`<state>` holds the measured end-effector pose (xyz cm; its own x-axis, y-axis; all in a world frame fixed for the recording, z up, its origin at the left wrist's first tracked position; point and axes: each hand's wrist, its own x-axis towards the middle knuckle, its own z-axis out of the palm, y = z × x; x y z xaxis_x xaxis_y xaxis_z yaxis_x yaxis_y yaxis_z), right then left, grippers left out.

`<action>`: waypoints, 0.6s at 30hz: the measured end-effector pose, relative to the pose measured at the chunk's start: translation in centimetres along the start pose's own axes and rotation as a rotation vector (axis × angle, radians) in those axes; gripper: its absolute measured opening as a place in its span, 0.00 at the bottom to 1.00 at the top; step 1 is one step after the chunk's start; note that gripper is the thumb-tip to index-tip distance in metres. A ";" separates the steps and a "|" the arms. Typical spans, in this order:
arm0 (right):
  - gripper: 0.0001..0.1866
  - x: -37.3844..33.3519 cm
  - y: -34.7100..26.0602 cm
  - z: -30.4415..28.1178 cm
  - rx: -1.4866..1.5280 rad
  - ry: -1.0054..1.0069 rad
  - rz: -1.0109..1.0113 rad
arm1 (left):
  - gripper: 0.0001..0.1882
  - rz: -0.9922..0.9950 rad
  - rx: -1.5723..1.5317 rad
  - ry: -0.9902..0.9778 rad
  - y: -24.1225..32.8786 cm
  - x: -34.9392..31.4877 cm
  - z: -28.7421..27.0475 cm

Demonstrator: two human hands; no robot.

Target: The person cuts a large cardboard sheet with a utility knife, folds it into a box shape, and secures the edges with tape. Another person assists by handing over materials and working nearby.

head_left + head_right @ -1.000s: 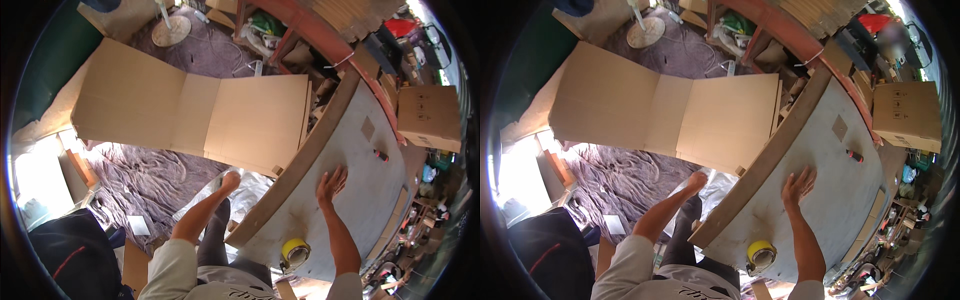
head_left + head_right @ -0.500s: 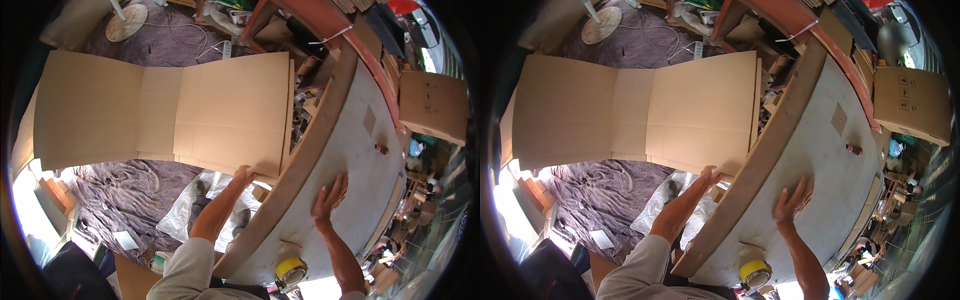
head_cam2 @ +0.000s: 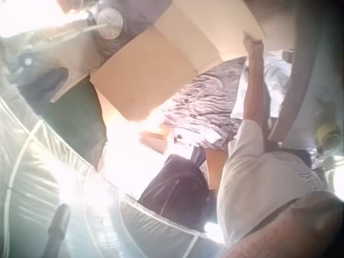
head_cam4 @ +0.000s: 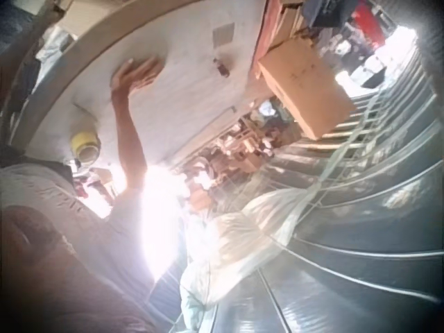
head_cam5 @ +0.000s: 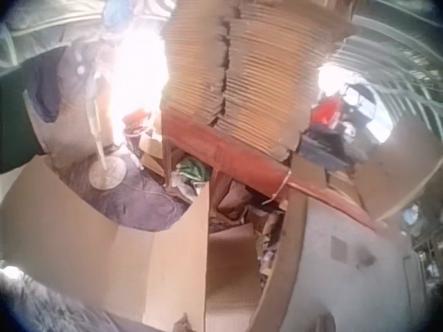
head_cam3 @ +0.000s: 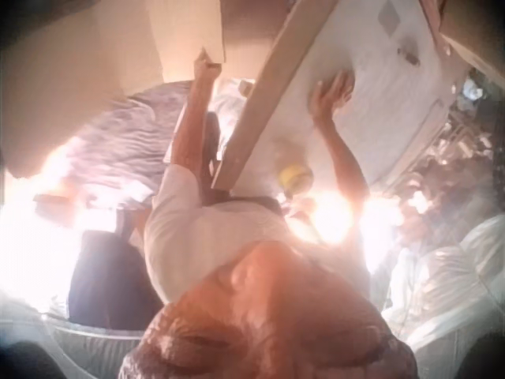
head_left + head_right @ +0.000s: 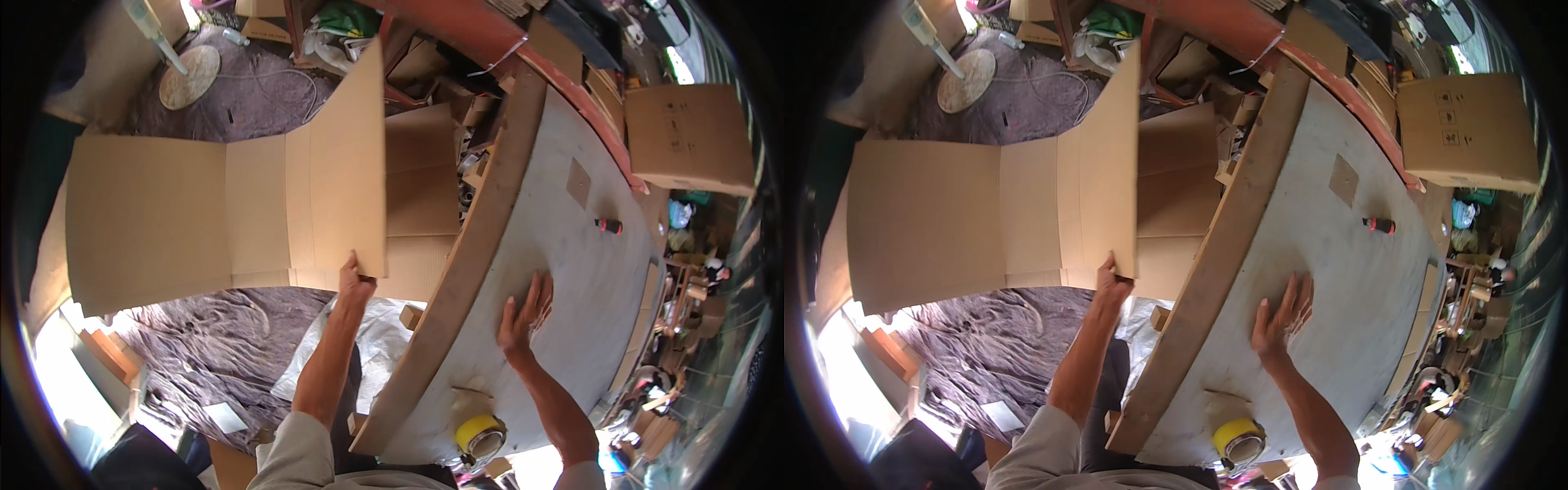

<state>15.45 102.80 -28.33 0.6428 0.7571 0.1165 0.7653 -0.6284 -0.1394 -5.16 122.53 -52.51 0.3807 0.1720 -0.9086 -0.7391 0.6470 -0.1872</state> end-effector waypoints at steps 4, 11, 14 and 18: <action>0.38 -0.3 0.1 -0.2 -0.016 -0.015 0.049 | 0.09 0.006 -0.060 -0.339 6.1 -11.8 1.0; 0.42 -0.7 0.1 -0.1 0.010 -0.043 0.151 | 0.13 -0.052 -0.177 -0.655 1.7 -33.4 4.5; 0.42 -1.1 0.5 -2.0 0.047 -0.129 0.147 | 0.14 -0.013 -0.003 -0.708 -5.0 -41.6 4.5; 0.40 -6.8 -3.2 -10.6 0.819 -0.375 0.106 | 0.14 -0.021 0.142 -0.736 -12.8 -48.5 -0.6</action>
<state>9.01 97.80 -18.28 0.5462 0.8012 -0.2444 0.3480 -0.4824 -0.8038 -14.53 105.47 -6.26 0.7038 0.5791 -0.4115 -0.6680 0.7365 -0.1062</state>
